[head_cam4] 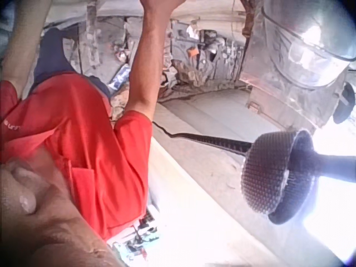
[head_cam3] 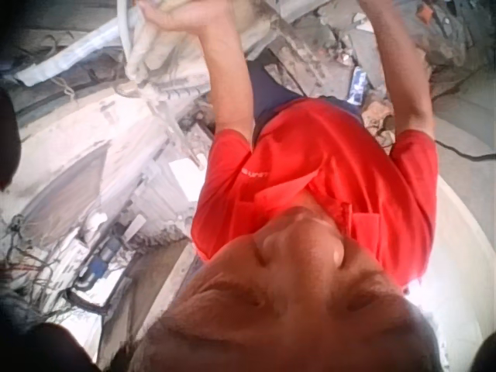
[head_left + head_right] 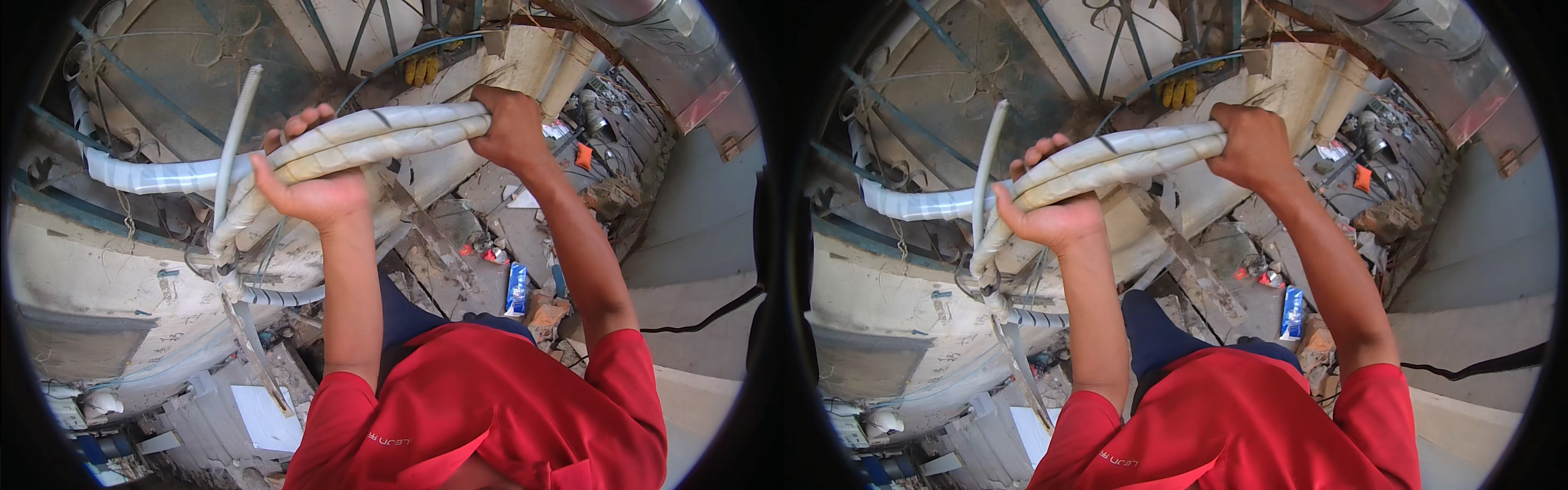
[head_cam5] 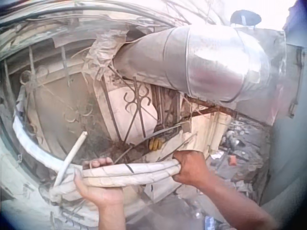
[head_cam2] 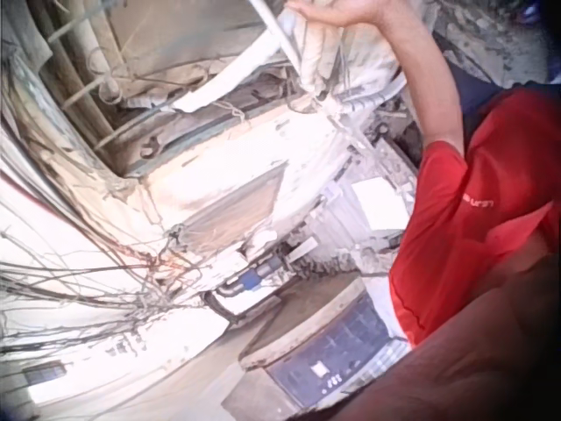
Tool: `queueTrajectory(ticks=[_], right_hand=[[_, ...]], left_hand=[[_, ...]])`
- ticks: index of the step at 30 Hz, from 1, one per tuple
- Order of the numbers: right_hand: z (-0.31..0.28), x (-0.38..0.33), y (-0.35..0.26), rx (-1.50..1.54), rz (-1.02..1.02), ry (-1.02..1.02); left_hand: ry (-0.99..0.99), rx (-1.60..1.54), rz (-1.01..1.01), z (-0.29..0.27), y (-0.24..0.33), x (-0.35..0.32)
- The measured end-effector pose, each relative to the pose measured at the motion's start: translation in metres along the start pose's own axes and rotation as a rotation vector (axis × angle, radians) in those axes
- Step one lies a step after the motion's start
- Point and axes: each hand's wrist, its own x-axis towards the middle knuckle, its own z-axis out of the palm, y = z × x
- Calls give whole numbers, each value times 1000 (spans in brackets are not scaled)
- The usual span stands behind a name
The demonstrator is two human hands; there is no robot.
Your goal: The person removes white foam insulation from a long pipe using their hands and a pair of pliers. They strip the insulation in sections, then use the pliers to cut and pull away remaining pieces, leaving the bare pipe exposed.
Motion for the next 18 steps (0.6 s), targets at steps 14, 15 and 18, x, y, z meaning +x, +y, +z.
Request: queueTrajectory(ticks=[14,15,18], right_hand=[[35,-35,-23,207,283,-51],[37,-38,-26,225,322,-78],[40,-43,-34,275,376,-88]], left_hand=[[42,127,-228,4,-33,-8],[14,134,-220,5,-32,-7],[1,123,-244,7,-29,-4]])
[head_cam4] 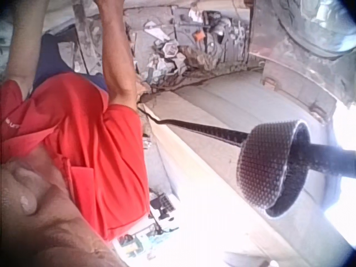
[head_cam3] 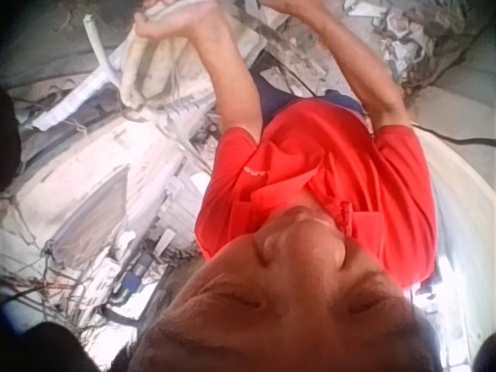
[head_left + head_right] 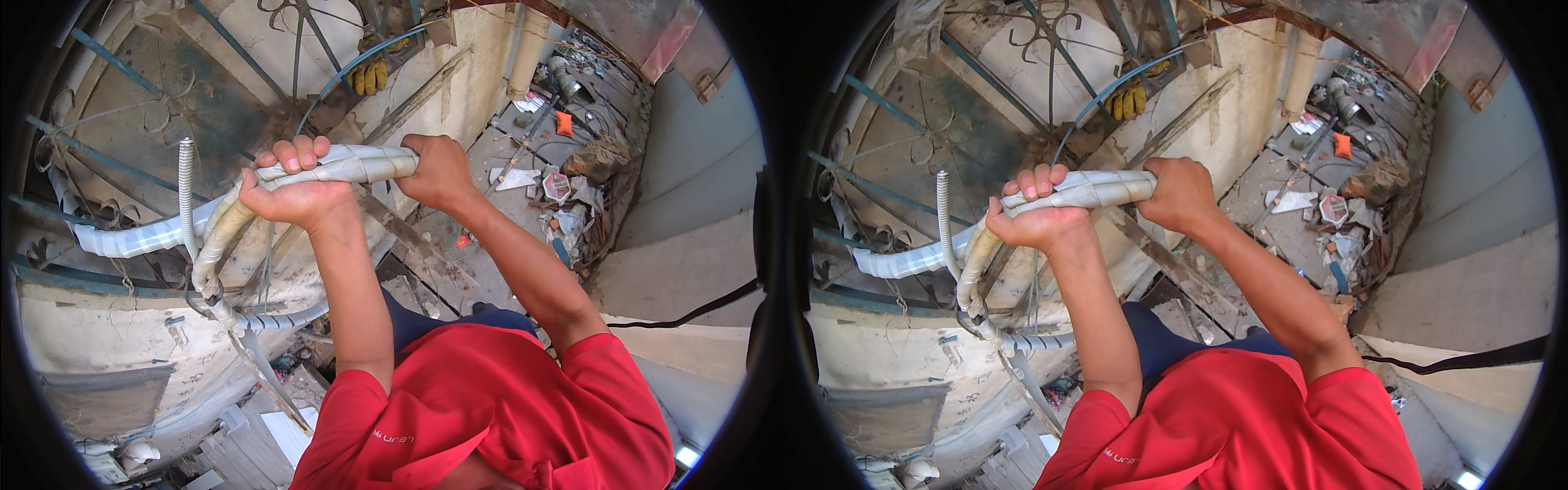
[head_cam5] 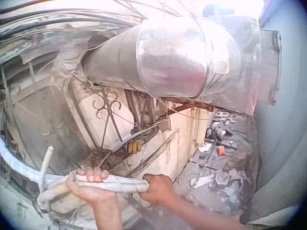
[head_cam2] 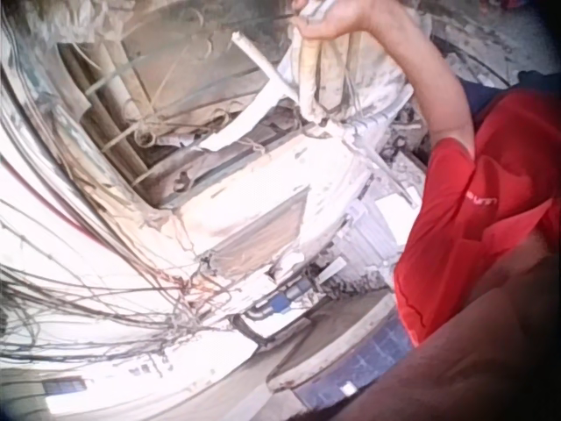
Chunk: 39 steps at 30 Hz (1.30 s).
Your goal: The person removes white foam insulation from a long pipe using their hands and a pair of pliers. They strip the insulation in sections, then use the pliers to cut and pull away remaining pieces, leaving the bare pipe exposed.
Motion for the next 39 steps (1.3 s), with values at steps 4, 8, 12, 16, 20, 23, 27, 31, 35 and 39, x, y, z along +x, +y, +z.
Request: queueTrajectory(ticks=[4,8,12,16,20,23,27,31,35,39], right_hand=[[-4,5,-6,-2,2,-9],[-11,13,-14,18,-1,-33],[-10,7,-18,36,49,-8],[1,0,-19,147,136,-9],[11,-2,-17,148,143,19],[8,2,-17,136,135,28],[-10,16,-12,88,45,13],[-16,28,-4,66,35,-7],[-10,35,3,84,8,10],[-11,45,2,126,-32,25]], left_hand=[[-13,-34,103,7,-9,-8],[-111,102,-15,11,-42,-31],[-141,101,-17,7,-45,-25],[-106,116,-33,3,-46,-21],[-100,135,-32,2,-47,-23],[-89,123,-36,0,-49,-19],[-322,362,-69,-22,-38,-18],[-255,1013,147,-96,56,-50],[259,1481,734,-192,159,-71],[247,2074,893,-267,210,-50]])
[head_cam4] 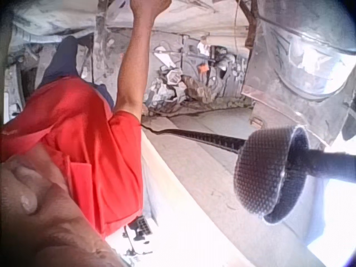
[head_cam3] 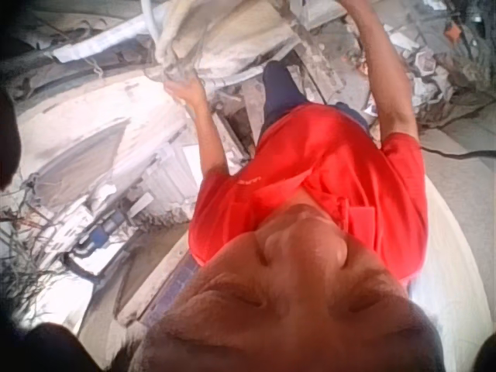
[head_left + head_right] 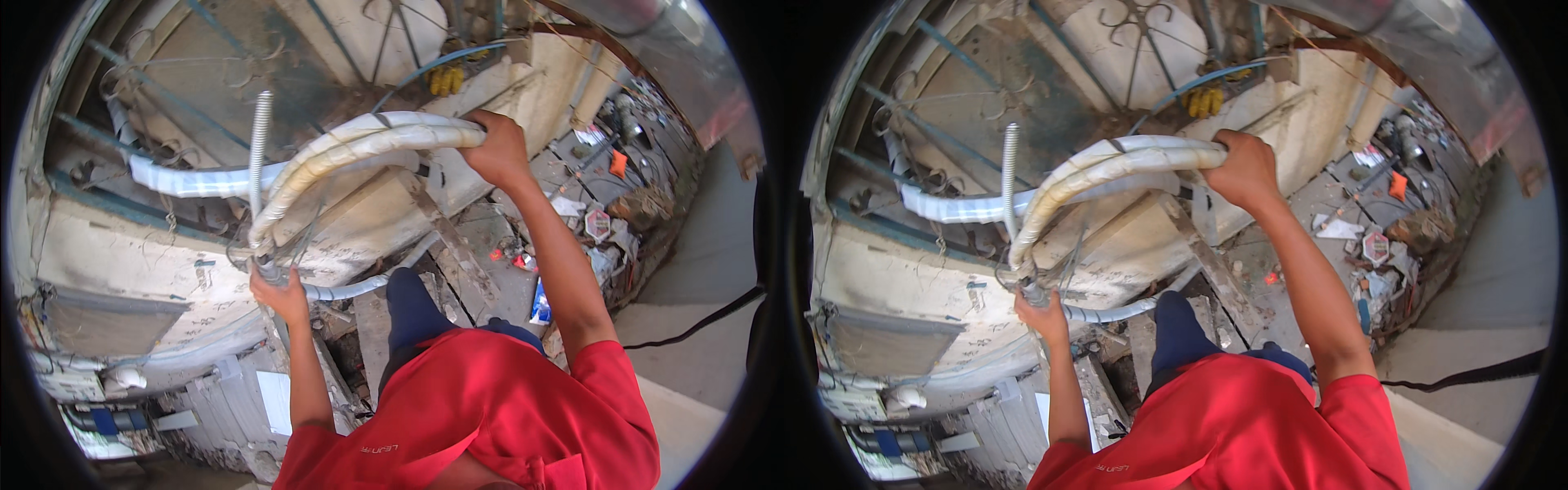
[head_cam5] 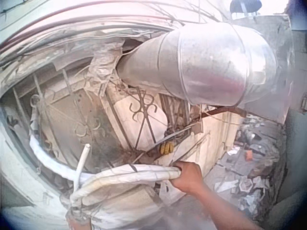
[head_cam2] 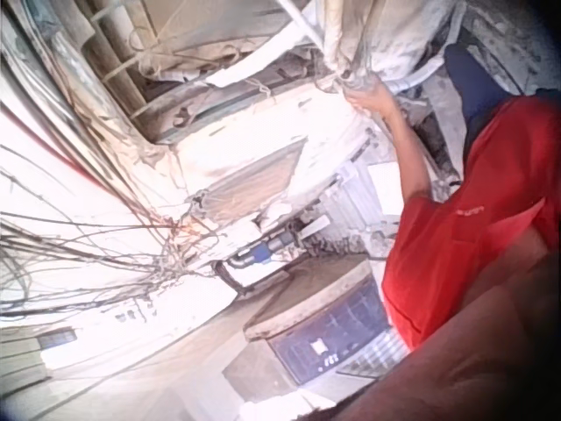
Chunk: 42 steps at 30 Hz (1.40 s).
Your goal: The person removes white foam insulation from a long pipe using their hands and a pair of pliers. They strip the insulation in sections, then use the pliers to cut and pull away remaining pieces, leaving the bare pipe exposed.
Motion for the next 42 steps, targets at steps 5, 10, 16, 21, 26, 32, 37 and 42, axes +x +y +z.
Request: queueTrajectory(ticks=[5,10,16,21,26,32,37,42], right_hand=[[-10,8,-3,-11,-26,-19],[-13,22,20,-56,-7,0],[-30,9,-23,-271,-624,359],[-24,9,-98,-163,-994,172],[-24,17,-116,-23,-1108,238],[-18,-66,-25,79,-798,-135],[52,-74,93,-200,97,-387],[125,-50,96,-89,-135,-273]], left_hand=[[-42,-159,-316,13,-43,-12],[-128,-261,-320,-5,-29,-16],[-153,-228,-236,-32,16,-7],[-150,-198,-167,-45,42,-1],[-174,-215,-188,-47,42,4],[-207,-176,-227,-53,26,-7],[-287,-240,-357,-62,21,-13],[-292,-236,-378,-64,31,-15]])
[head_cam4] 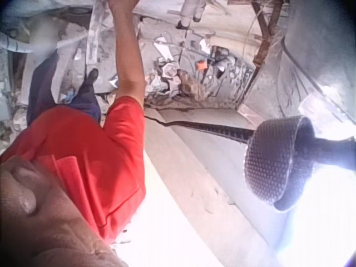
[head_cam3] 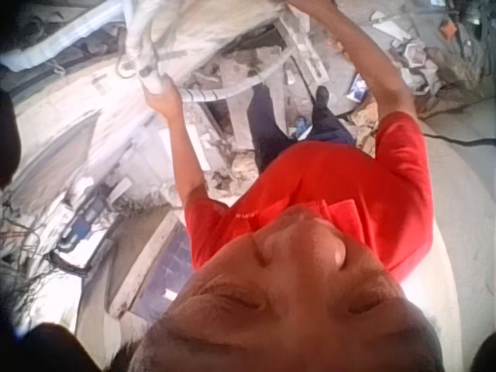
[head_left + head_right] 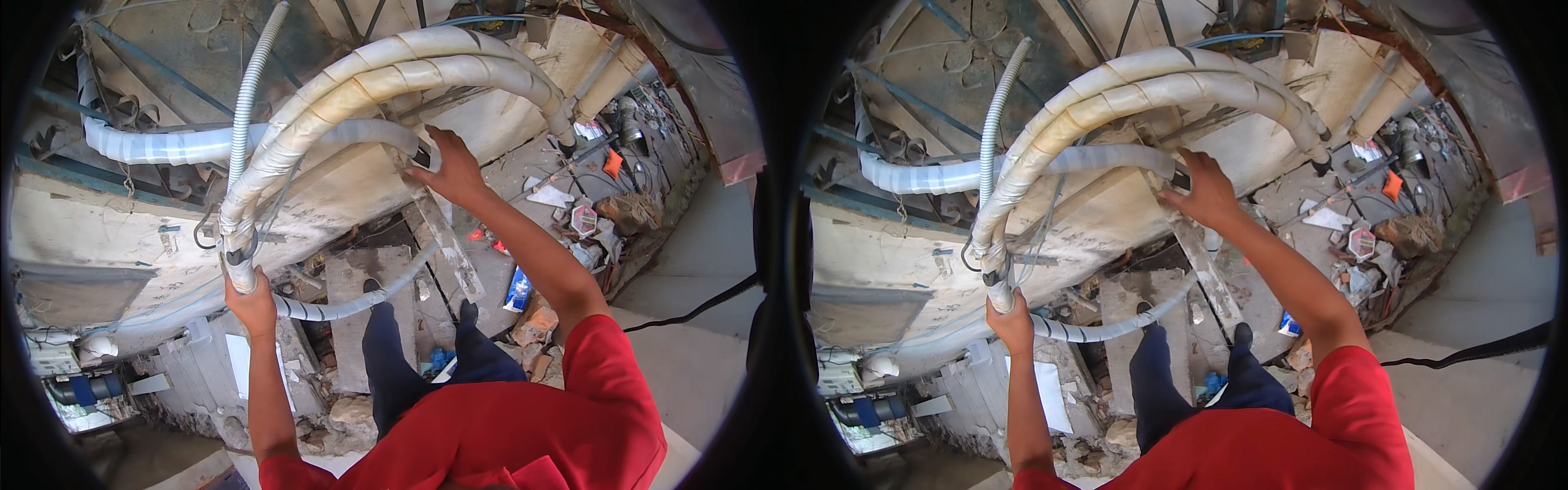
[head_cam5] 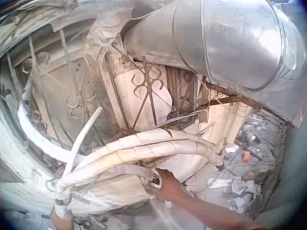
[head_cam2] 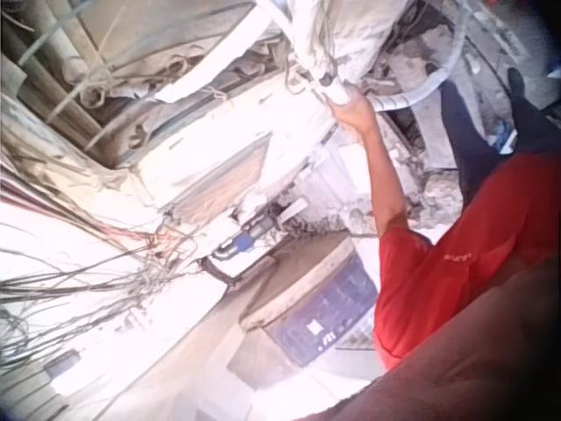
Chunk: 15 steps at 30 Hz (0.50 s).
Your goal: The person removes white foam insulation from a long pipe using their hands and a pair of pliers. They strip the insulation in sections, then use the pliers to cut and pull away remaining pieces, leaving the bare pipe exposed.
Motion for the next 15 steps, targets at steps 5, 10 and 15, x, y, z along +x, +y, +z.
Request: queueTrajectory(ticks=[5,10,15], right_hand=[[37,57,-32,-8,82,-72],[42,76,-25,-60,147,-157],[43,87,-14,-183,102,-187]], left_hand=[[-25,22,44,0,12,5],[-48,68,-15,-9,18,14],[-41,-78,33,-28,0,40]])
